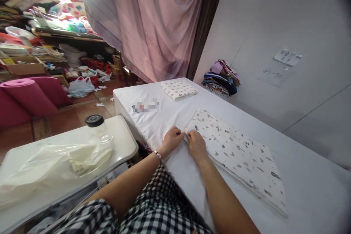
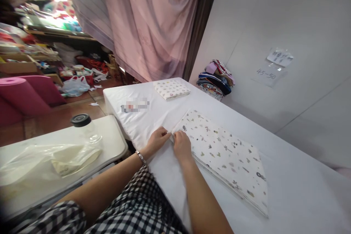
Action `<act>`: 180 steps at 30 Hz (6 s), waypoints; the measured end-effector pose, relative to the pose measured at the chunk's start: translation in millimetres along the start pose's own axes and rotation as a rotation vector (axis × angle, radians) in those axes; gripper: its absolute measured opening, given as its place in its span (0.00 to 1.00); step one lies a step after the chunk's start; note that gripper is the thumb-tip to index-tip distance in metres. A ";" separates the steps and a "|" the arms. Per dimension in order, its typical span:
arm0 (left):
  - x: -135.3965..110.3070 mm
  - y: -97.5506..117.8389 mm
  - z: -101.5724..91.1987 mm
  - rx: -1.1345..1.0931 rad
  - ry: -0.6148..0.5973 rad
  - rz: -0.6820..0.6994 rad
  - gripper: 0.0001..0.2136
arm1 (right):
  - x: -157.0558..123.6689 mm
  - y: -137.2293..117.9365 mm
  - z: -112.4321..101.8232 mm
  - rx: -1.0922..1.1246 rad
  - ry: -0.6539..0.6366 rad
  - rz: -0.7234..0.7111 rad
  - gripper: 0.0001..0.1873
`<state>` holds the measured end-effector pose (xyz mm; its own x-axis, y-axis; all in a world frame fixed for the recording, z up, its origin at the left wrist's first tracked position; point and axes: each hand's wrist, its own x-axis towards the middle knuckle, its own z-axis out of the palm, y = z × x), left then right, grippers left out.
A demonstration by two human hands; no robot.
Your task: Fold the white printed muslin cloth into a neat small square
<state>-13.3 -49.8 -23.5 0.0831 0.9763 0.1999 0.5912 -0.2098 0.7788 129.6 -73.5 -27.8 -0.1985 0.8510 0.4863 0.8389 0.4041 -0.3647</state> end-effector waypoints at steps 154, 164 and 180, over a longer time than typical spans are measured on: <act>65.1 19.1 -3.3 0.451 -0.537 -0.160 0.14 | -214.8 127.1 -205.4 0.481 0.242 1.495 0.38; 59.9 16.4 -7.8 0.246 -0.497 -0.163 0.09 | -221.1 131.5 -206.6 0.522 0.268 1.435 0.39; 60.0 -32.0 -30.2 0.291 -0.438 -0.099 0.17 | -239.7 90.6 -192.6 0.382 -0.012 1.307 0.36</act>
<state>-51.4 13.9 -18.4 0.3060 0.9345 -0.1820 0.8061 -0.1526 0.5718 350.8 -305.5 -24.6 0.6199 0.6828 -0.3867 0.2256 -0.6271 -0.7456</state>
